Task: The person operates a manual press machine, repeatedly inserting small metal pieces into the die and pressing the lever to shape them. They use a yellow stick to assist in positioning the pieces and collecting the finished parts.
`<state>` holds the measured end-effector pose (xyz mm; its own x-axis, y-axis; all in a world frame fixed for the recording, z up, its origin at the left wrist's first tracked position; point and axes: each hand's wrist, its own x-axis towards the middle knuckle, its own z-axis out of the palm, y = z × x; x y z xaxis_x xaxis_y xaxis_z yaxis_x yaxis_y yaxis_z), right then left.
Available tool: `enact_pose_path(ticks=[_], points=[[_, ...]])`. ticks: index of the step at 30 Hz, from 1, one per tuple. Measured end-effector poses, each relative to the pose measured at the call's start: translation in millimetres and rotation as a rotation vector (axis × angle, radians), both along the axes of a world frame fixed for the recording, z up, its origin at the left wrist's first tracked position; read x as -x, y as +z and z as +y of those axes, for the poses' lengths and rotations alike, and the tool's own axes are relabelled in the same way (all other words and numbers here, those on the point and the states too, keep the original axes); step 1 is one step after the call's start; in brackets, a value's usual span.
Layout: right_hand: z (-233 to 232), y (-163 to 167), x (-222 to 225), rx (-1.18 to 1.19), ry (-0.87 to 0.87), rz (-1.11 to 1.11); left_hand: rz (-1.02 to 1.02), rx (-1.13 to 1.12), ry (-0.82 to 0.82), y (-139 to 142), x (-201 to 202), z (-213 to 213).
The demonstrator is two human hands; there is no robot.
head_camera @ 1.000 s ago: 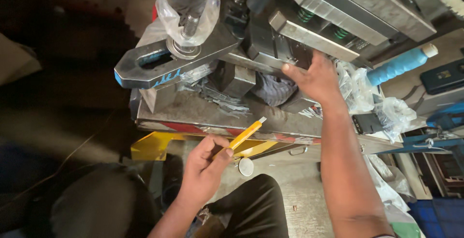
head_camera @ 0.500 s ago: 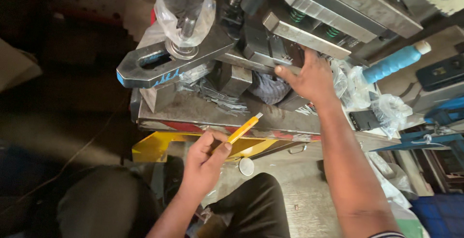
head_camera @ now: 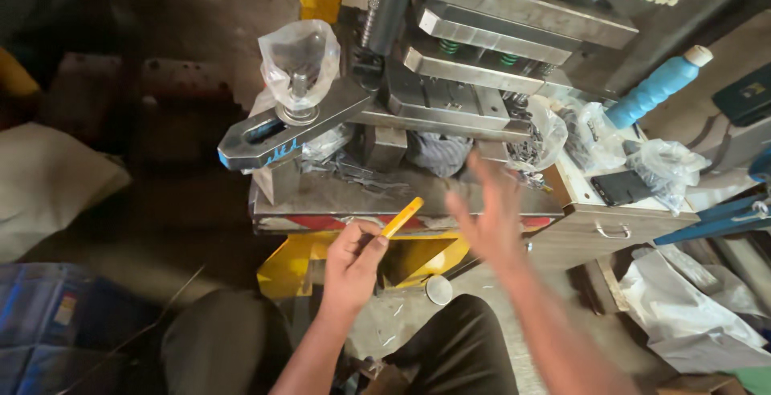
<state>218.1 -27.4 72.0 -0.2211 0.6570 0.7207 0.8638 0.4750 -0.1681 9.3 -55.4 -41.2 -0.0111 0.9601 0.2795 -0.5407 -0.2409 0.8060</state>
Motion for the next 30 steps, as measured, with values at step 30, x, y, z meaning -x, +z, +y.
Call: enact_pose_path(ticks=[30], points=[[-136, -115, -5, 1.031, 0.551, 1.484, 1.084, -0.156, -0.210, -11, -55, -69]])
